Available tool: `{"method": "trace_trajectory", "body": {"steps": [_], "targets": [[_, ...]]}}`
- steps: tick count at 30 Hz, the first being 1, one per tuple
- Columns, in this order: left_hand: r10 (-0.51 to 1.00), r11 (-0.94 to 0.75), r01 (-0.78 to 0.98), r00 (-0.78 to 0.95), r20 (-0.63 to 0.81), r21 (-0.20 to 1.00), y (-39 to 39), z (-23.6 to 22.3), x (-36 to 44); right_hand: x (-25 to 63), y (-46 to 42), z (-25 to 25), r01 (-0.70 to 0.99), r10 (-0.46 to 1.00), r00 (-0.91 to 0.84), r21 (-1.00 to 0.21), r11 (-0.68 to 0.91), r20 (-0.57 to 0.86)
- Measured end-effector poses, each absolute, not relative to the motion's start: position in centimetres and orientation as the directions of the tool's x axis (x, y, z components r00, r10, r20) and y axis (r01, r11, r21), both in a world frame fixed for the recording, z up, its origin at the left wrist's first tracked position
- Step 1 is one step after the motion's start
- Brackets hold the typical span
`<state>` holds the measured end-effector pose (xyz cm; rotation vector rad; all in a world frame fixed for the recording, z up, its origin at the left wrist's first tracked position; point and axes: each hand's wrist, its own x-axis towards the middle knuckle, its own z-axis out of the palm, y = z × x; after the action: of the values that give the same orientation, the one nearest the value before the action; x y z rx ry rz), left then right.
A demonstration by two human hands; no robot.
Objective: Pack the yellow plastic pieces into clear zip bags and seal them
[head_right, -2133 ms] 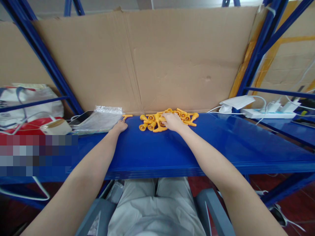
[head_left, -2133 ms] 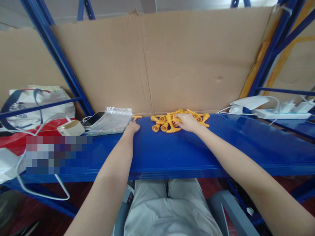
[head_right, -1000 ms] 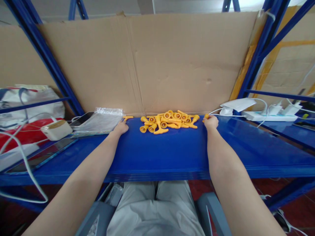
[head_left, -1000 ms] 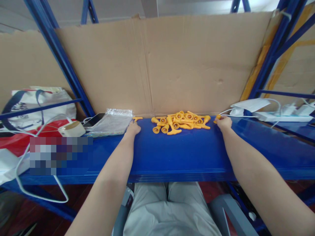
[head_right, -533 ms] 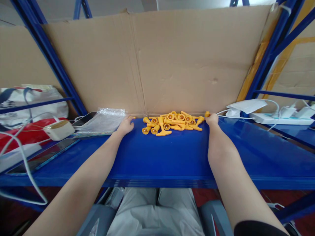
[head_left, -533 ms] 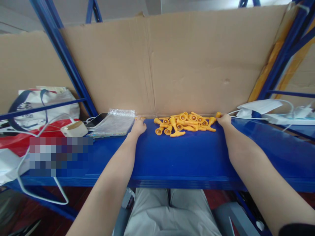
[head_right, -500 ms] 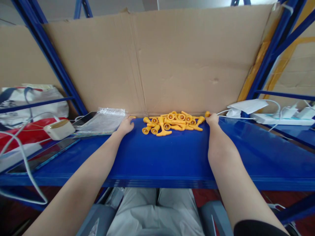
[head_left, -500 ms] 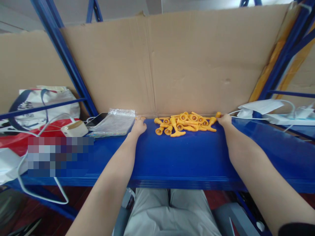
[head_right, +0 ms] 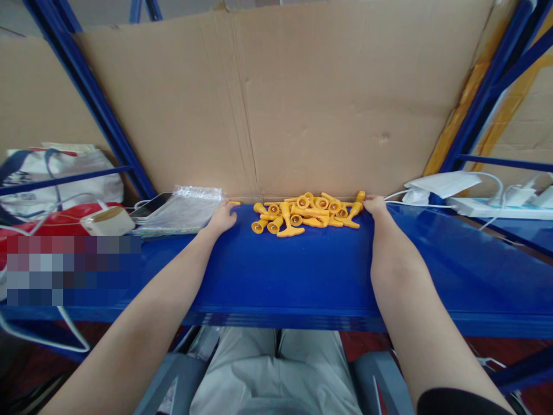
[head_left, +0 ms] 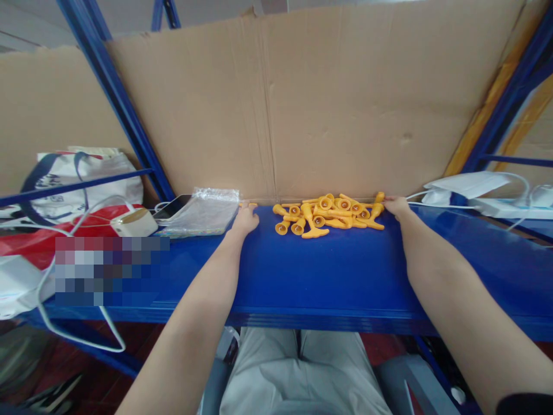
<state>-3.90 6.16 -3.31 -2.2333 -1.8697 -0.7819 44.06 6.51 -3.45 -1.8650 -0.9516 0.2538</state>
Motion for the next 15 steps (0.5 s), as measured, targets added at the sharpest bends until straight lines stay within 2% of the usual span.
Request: {"method": "trace_trajectory", "body": {"steps": [5, 10, 15], "targets": [[0.885, -0.218, 0.945, 0.086, 0.458, 0.244, 6.0, -3.2, -3.8, 43.3, 6.2, -3.2, 0.442, 0.721, 0.665, -0.880, -0.171, 0.194], [0.886, -0.203, 0.945, 0.064, 0.460, 0.258, 5.9, -3.1, -3.8, 43.4, 5.5, -3.2, 0.540, 0.670, 0.683, -0.819, -0.195, 0.292], [0.883, -0.192, 0.951, 0.061, 0.465, 0.241, 5.7, -2.7, -3.6, 43.2, 5.0, -3.6, 0.619, 0.720, 0.601, -0.771, -0.147, 0.346]]}}
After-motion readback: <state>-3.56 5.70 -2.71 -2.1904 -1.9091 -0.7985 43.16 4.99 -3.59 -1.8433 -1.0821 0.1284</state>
